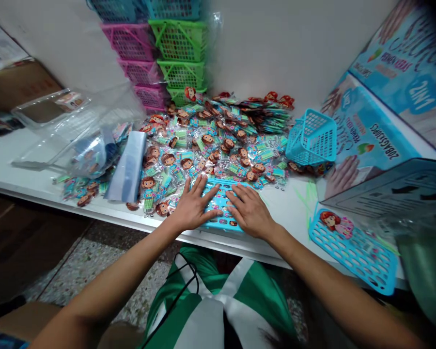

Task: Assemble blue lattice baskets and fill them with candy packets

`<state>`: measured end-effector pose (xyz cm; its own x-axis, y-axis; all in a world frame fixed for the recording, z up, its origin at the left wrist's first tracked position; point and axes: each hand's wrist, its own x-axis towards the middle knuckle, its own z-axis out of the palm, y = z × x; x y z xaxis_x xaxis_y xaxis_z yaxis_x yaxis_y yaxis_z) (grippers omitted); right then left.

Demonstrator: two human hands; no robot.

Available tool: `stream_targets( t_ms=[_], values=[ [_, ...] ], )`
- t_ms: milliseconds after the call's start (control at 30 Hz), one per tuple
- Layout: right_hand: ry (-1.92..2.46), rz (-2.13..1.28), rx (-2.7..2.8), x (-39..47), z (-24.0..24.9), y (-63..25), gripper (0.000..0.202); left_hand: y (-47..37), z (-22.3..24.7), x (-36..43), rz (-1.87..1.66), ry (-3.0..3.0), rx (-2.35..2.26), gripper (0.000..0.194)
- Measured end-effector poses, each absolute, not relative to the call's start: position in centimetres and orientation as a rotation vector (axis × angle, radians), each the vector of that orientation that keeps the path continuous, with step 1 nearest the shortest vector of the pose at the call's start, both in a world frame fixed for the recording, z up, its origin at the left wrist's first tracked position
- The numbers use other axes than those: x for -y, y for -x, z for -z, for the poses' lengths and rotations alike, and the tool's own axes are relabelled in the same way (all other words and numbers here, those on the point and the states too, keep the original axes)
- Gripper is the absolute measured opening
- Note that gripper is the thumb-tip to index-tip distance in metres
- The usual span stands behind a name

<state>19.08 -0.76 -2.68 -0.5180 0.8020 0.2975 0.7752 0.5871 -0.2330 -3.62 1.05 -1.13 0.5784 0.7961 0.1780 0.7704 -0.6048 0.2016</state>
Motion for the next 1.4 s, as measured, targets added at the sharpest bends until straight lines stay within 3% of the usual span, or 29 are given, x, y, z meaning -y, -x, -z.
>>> stream_targets(
  t_ms=[100, 167, 267, 400, 467, 600, 733, 833, 1000, 1200, 1400],
  values=[
    [1.269, -0.165, 2.434, 0.6, 2.7, -19.1, 0.045, 4.2, 1.1, -1.3, -0.399, -2.746, -1.1, 0.055],
    [1.265, -0.191, 2.42, 0.6, 2.7, -19.1, 0.044, 4.7, 1.1, -1.5, -0.356, -2.764, -0.907, 0.064],
    [1.267, -0.188, 2.399, 0.6, 2.6, -19.1, 0.043, 5.2, 1.2, -1.7, -0.283, -2.803, -0.782, 0.093],
    [1.264, -0.182, 2.366, 0.7, 2.8, -19.2, 0.044, 5.2, 1.4, -1.6, -0.226, -2.863, -0.763, 0.084],
    [1.209, -0.213, 2.38, 0.7, 2.9, -19.6, 0.051, 5.2, 1.5, -1.5, -0.207, -2.867, -0.757, 0.082],
    [1.009, -0.305, 2.502, 0.5, 2.7, -20.8, 0.084, 5.2, 1.4, -1.4, -0.159, -2.865, -0.776, 0.086],
    [0.973, -0.335, 2.483, 1.8, 2.2, -22.0, 0.091, 5.1, 0.9, -1.4, -0.138, -2.849, -0.785, 0.086],
    [1.075, -0.335, 2.344, 3.8, 2.6, -22.4, 0.088, 5.1, 0.7, -1.5, -0.159, -2.825, -0.792, 0.082],
    [1.206, -0.401, 2.133, 5.5, 3.7, -22.1, 0.063, 5.1, 0.5, -1.4, -0.086, -2.849, -0.809, 0.08],
    [1.237, -0.312, 2.224, 4.6, 2.9, -22.1, 0.056, 5.1, 0.3, -1.4, -0.074, -2.861, -0.801, 0.079],
    [1.488, -0.419, 1.763, 4.3, 4.9, -20.6, 0.072, 5.0, 0.5, -1.4, -0.126, -2.847, -0.802, 0.08]
  ],
)
